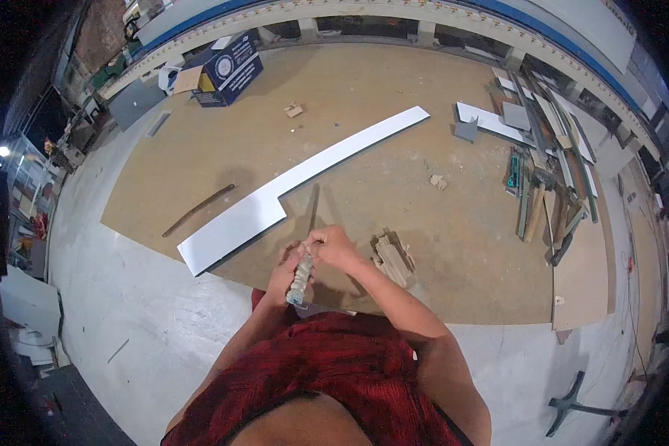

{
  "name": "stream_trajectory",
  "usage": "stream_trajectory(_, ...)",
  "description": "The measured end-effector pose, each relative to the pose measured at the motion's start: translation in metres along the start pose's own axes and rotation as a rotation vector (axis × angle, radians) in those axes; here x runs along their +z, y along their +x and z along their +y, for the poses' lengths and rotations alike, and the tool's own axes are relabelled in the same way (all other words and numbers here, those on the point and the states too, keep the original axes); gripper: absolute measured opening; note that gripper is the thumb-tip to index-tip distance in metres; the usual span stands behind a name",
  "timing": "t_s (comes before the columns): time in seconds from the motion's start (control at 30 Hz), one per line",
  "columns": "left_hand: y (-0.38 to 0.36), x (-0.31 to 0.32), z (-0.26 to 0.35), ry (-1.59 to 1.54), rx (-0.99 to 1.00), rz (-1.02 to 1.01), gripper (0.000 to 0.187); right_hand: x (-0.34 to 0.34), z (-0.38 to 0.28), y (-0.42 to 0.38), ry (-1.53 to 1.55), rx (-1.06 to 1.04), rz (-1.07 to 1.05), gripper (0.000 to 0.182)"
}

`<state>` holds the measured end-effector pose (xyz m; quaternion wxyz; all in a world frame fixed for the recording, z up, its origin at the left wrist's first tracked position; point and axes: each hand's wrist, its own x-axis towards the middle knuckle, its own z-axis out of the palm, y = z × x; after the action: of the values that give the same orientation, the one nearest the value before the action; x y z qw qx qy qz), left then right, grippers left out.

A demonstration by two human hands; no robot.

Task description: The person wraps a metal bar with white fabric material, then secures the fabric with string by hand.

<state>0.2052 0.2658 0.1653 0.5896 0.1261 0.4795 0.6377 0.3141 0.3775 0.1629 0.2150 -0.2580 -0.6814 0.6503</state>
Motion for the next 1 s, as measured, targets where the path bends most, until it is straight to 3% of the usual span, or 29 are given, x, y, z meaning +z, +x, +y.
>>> stream_trajectory(0.13,0.005,-0.005,-0.010,0.516,0.583,0.083,0.027,-0.004,-0.023,0.004,-0.106,0.078,-0.051,0.006)
stream_trajectory(0.23,0.012,-0.018,-0.013,0.684,0.558,0.022,0.022,-0.001,-0.020,0.008,-0.160,0.089,-0.107,0.007)
stream_trajectory(0.33,0.017,-0.021,-0.011,0.899,0.733,-0.010,0.012,0.001,-0.015,0.010,-0.283,-0.004,-0.124,0.010)
stream_trajectory(0.37,0.019,-0.022,-0.013,0.858,0.676,0.000,0.010,0.001,-0.013,0.009,-0.334,-0.049,-0.119,0.011)
stream_trajectory(0.47,0.021,-0.025,-0.016,0.790,0.524,0.011,0.008,-0.003,-0.014,0.007,-0.248,0.108,-0.148,0.011)
stream_trajectory(0.53,0.020,-0.026,-0.015,0.818,0.449,0.004,0.010,-0.008,-0.009,0.006,-0.396,0.009,-0.136,0.012)
stream_trajectory(0.63,0.019,-0.023,-0.013,0.963,0.654,-0.058,0.013,-0.017,-0.004,0.003,-0.680,-0.075,-0.101,0.014)
stream_trajectory(0.77,0.016,-0.018,-0.007,0.987,0.663,-0.120,0.014,-0.018,-0.026,-0.007,-1.097,0.038,-0.196,0.013)
stream_trajectory(1.0,0.012,-0.013,-0.008,1.276,0.673,-0.114,0.015,-0.011,-0.041,-0.025,-1.313,-0.138,-0.294,0.011)
